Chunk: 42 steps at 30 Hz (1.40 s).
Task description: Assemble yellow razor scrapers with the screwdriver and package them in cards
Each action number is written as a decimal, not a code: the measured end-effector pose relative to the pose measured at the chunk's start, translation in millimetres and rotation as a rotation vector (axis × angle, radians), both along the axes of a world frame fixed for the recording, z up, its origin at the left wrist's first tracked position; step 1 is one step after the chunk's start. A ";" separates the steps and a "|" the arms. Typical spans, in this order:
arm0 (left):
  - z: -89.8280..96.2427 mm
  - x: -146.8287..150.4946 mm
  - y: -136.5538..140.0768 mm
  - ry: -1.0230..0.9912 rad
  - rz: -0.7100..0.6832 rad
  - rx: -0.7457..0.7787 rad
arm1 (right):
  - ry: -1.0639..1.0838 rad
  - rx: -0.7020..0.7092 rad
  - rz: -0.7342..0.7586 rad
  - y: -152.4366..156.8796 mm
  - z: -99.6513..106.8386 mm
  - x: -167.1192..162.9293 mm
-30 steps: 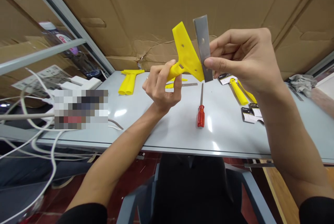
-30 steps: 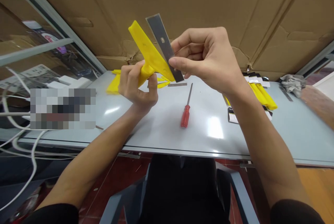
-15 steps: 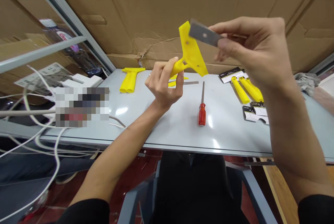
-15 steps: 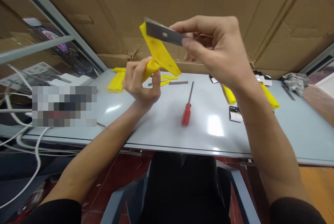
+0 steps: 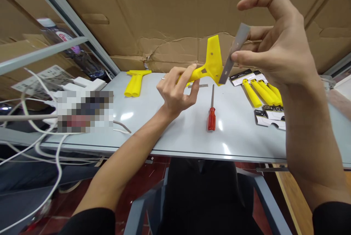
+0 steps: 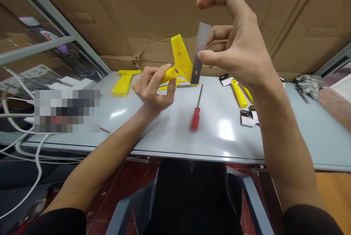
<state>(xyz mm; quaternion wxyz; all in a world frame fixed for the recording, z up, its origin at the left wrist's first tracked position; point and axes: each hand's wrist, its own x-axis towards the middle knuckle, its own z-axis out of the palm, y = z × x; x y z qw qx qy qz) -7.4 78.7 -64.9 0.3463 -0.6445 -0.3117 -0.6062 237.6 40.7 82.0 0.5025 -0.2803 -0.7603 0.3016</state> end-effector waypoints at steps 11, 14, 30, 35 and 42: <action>-6.3 1.4 0.7 -0.048 -0.005 -0.165 | 0.118 0.076 -0.041 5.0 -9.9 -11.5; -5.3 2.9 -0.3 -0.059 -0.001 -0.176 | 0.097 0.070 -0.037 6.3 -11.2 -12.2; -1.2 7.1 -6.7 -0.012 -0.047 -0.460 | -0.073 -0.049 -0.144 34.4 -34.8 -21.2; 23.0 -4.8 -7.6 0.009 -0.363 -0.719 | -0.090 -0.130 -0.077 44.5 -42.1 -22.4; 28.8 -15.2 5.3 -0.207 -0.834 -1.018 | -0.241 -0.277 0.142 43.4 -53.9 -31.5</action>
